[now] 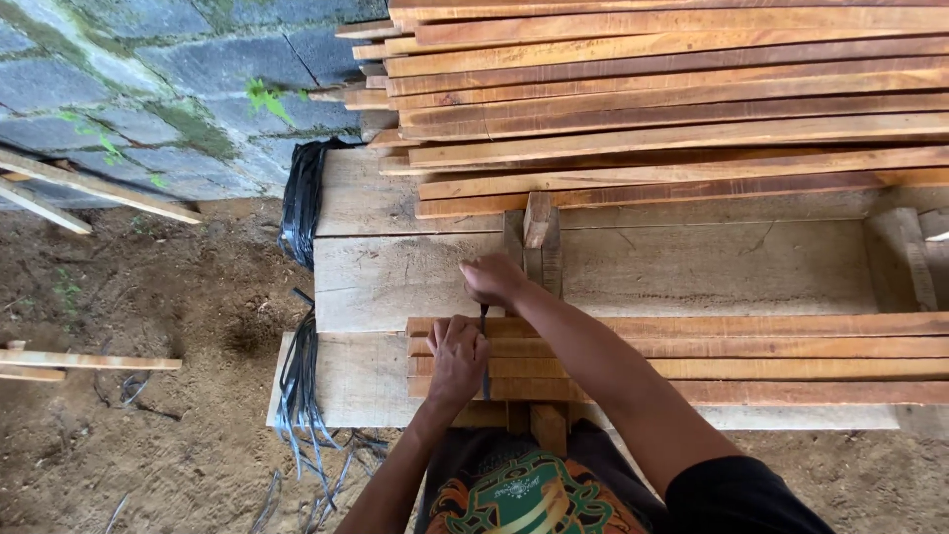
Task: Tying bundles of thin wood slats together using plastic straps.
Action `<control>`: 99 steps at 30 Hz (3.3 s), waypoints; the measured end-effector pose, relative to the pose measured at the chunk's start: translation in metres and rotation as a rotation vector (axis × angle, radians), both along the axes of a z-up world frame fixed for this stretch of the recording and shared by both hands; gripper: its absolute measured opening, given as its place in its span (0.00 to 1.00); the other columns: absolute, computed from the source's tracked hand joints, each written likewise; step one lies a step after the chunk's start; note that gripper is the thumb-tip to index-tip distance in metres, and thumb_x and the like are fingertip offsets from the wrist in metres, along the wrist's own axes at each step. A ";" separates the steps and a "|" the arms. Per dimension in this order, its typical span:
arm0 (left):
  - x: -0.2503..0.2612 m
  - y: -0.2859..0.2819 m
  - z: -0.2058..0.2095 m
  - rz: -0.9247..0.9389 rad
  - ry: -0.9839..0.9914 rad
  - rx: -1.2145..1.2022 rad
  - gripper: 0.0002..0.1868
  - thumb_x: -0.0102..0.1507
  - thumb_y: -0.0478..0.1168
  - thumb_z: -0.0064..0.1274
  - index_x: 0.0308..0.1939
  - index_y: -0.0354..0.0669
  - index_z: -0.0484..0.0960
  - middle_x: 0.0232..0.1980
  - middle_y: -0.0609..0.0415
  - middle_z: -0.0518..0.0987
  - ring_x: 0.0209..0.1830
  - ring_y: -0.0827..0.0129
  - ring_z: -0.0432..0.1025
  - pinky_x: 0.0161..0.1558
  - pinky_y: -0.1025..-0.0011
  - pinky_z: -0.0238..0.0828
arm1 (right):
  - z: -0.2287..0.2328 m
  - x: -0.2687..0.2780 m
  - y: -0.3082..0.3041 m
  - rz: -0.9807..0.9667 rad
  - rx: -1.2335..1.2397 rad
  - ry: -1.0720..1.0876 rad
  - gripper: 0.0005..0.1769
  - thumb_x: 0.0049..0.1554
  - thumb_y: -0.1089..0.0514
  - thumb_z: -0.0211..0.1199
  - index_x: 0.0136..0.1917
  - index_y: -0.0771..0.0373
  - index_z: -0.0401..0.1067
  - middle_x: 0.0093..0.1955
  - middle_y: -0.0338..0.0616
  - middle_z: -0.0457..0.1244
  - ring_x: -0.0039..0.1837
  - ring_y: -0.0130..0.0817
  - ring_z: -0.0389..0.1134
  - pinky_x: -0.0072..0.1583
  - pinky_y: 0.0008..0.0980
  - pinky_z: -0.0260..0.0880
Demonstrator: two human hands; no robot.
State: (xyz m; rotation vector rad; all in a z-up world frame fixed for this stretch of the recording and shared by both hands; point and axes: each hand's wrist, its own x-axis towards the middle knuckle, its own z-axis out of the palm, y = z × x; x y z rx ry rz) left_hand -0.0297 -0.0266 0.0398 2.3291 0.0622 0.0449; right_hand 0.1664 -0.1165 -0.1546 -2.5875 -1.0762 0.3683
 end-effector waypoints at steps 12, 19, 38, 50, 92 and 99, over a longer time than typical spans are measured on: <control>-0.010 0.046 -0.048 0.016 -0.084 0.104 0.13 0.72 0.52 0.43 0.48 0.59 0.83 0.53 0.58 0.73 0.58 0.56 0.65 0.56 0.54 0.63 | 0.205 -0.043 -0.003 -0.127 0.044 -0.120 0.13 0.54 0.47 0.60 0.42 0.58 0.74 0.44 0.53 0.67 0.56 0.56 0.71 0.58 0.53 0.68; -0.028 0.074 -0.041 0.306 0.032 -0.060 0.26 0.70 0.51 0.42 0.69 0.47 0.63 0.68 0.43 0.64 0.67 0.41 0.62 0.63 0.43 0.62 | 0.191 -0.072 0.042 -0.286 -0.004 0.001 0.17 0.61 0.47 0.56 0.52 0.60 0.74 0.57 0.58 0.64 0.71 0.59 0.62 0.71 0.58 0.53; -0.113 0.273 -0.060 0.446 0.160 -0.077 0.16 0.68 0.54 0.50 0.54 0.52 0.82 0.49 0.44 0.81 0.53 0.40 0.76 0.51 0.42 0.75 | 0.171 -0.212 0.067 -0.337 0.223 -0.648 0.25 0.62 0.44 0.60 0.66 0.60 0.74 0.66 0.52 0.67 0.72 0.47 0.66 0.77 0.47 0.56; -0.107 0.347 -0.105 0.533 0.405 0.070 0.25 0.63 0.63 0.44 0.43 0.50 0.86 0.42 0.43 0.85 0.48 0.41 0.80 0.51 0.43 0.76 | 0.170 -0.212 0.071 -0.361 0.205 -0.678 0.25 0.60 0.44 0.60 0.66 0.58 0.75 0.66 0.49 0.68 0.71 0.44 0.67 0.77 0.46 0.57; -0.111 -0.261 0.107 -0.054 0.035 -1.127 0.03 0.72 0.32 0.41 0.48 0.37 0.70 0.43 0.46 0.74 0.39 0.62 0.73 0.44 0.65 0.77 | 0.313 -0.297 -0.430 -0.718 0.490 0.176 0.17 0.60 0.54 0.64 0.62 0.55 0.76 0.56 0.52 0.72 0.61 0.53 0.72 0.62 0.52 0.70; -0.085 -0.331 0.102 -0.220 0.119 -1.043 0.05 0.72 0.32 0.45 0.50 0.34 0.74 0.46 0.44 0.77 0.45 0.60 0.76 0.45 0.61 0.79 | 0.324 -0.281 -0.413 -0.464 0.891 0.290 0.38 0.54 0.68 0.71 0.74 0.59 0.61 0.57 0.54 0.70 0.62 0.53 0.72 0.66 0.57 0.66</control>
